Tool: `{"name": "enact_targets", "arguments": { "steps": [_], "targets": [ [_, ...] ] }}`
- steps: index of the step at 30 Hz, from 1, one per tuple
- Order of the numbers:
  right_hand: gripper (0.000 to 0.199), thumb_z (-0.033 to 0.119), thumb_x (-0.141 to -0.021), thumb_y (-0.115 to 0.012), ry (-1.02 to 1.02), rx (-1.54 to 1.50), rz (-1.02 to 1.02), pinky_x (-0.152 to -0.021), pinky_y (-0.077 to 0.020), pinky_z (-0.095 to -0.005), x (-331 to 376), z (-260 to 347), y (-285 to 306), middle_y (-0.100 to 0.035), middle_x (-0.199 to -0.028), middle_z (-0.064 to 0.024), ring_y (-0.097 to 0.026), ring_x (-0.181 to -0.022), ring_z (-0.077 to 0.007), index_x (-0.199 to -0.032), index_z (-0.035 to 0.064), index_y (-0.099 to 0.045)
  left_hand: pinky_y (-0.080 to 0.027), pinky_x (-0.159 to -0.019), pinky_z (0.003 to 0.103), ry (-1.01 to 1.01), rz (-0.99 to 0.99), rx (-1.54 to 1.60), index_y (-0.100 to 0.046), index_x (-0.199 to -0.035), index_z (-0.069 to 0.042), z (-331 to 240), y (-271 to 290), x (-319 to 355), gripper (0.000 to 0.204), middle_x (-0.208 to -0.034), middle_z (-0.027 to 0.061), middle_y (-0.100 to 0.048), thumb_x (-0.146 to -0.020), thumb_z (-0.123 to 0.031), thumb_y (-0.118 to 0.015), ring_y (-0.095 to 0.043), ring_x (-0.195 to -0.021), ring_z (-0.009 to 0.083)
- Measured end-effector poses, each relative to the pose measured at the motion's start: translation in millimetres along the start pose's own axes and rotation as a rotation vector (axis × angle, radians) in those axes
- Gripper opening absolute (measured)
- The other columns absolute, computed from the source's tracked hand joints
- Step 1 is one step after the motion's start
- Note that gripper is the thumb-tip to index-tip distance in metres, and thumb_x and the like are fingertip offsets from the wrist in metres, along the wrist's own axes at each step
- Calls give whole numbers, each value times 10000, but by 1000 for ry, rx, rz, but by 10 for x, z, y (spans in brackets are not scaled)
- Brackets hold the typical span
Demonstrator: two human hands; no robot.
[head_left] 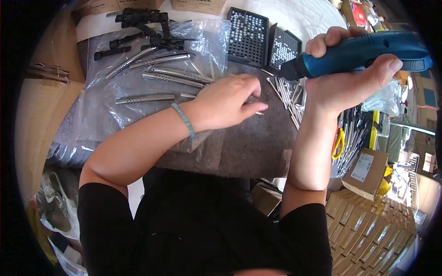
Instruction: The person is assembling small metal tubes and pins using an electric screwdriver at a workstation.
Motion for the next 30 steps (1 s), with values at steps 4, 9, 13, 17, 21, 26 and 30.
{"name": "enact_targets", "arguments": {
  "steps": [4,9,13,17,21,26,30],
  "targets": [
    [742,739,-742,-456,26,31,19,-487,-426,-319,144,44,-10,-555,-705,-121,-501,-529,-201,-957,33,-525,-451,-600,331,40,-17,72,-520,-868,-5,19,8,-12,277,-763,107,-546,-829,-253,-638,-553,-667,233],
    [710,700,-769,-454,37,226,-85,-457,-416,-292,299,48,-133,-525,-644,-121,-497,-479,-195,-938,12,-498,-449,-601,328,113,26,122,-535,-876,0,37,2,-19,256,-736,108,-547,-843,-240,-622,-554,-657,232],
    [673,660,-793,-461,44,164,-101,-439,-406,-271,340,20,-100,-504,-597,-121,-497,-446,-189,-922,0,-480,-449,-612,331,48,-16,116,-530,-872,-8,36,-9,-10,208,-756,113,-552,-853,-201,-605,-566,-683,238],
    [678,665,-788,-466,58,165,-81,-444,-406,-269,339,10,-92,-511,-604,-128,-498,-447,-191,-927,1,-483,-449,-616,333,23,-21,94,-517,-862,-12,42,1,4,191,-767,117,-555,-844,-178,-611,-570,-696,248],
    [752,743,-765,-404,11,171,-17,-477,-436,-300,323,-50,-16,-551,-690,-121,-519,-528,-200,-967,27,-511,-449,-615,335,7,-29,99,-510,-862,-14,50,-6,6,183,-766,118,-553,-838,-161,-616,-569,-695,254],
    [746,737,-773,-399,28,88,-6,-479,-442,-298,346,-76,-11,-552,-685,-123,-521,-527,-200,-965,25,-512,-449,-621,337,19,-43,104,-506,-862,-13,40,2,15,167,-765,120,-548,-835,-137,-613,-568,-698,259],
    [755,744,-765,-404,20,267,-27,-477,-441,-300,385,-47,-63,-554,-690,-122,-522,-532,-202,-968,24,-512,-448,-625,333,-2,-26,68,-502,-858,-8,39,-19,20,158,-763,123,-543,-828,-117,-611,-563,-705,263]
  ]
}}
Point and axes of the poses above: each hand's wrist, its own x-axis away from the middle knuckle, its own y-axis out of the back of the hand, z = x × y, the point moved 6 cm from there along -x, towards the middle knuckle
